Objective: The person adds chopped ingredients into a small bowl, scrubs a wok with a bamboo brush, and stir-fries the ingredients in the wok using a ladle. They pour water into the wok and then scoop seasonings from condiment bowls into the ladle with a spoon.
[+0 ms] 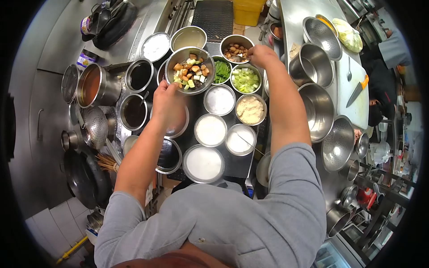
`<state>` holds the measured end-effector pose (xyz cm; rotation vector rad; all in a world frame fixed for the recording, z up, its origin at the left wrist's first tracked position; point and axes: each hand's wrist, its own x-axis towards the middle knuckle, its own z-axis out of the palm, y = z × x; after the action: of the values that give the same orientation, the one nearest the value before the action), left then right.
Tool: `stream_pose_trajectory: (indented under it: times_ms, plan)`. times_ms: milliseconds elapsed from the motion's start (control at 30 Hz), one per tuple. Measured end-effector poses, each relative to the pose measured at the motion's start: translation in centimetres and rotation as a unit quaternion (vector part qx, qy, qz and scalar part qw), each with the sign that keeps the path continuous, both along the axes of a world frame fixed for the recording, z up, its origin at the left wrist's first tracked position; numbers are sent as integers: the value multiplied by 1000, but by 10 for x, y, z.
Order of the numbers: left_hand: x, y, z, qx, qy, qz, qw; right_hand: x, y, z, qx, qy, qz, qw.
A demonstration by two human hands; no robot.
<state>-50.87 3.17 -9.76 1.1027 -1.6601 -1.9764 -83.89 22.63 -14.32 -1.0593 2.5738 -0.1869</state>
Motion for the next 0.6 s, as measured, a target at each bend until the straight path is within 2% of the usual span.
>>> stream_pose_trajectory:
  times_ms: [67,133,167,267,333,433,600]
  plan:
    - [-4,-1,3,-13,-16,-7,1000,-10,5,-5,-24,11,31,999]
    - [-10,-3,0,-28,-17,-9,999,-10,8,4,-16,-79,-1,997]
    - [-13,-6,-7,-28,-16,-11,999,-8,8,7,-16,-78,-3,997]
    - [-19,-15,-29,-66,-43,-3,997,3,-3,8,-29,-14,-7,999]
    - [-22,-16,-30,-100,-58,1,993,11,-15,3,7,117,-48,992]
    - [-22,-15,-27,-84,-47,-13,995,25,-28,12,30,64,-27,997]
    - [-27,-7,-6,-57,-49,-15,997,3,-16,-13,13,25,51,998]
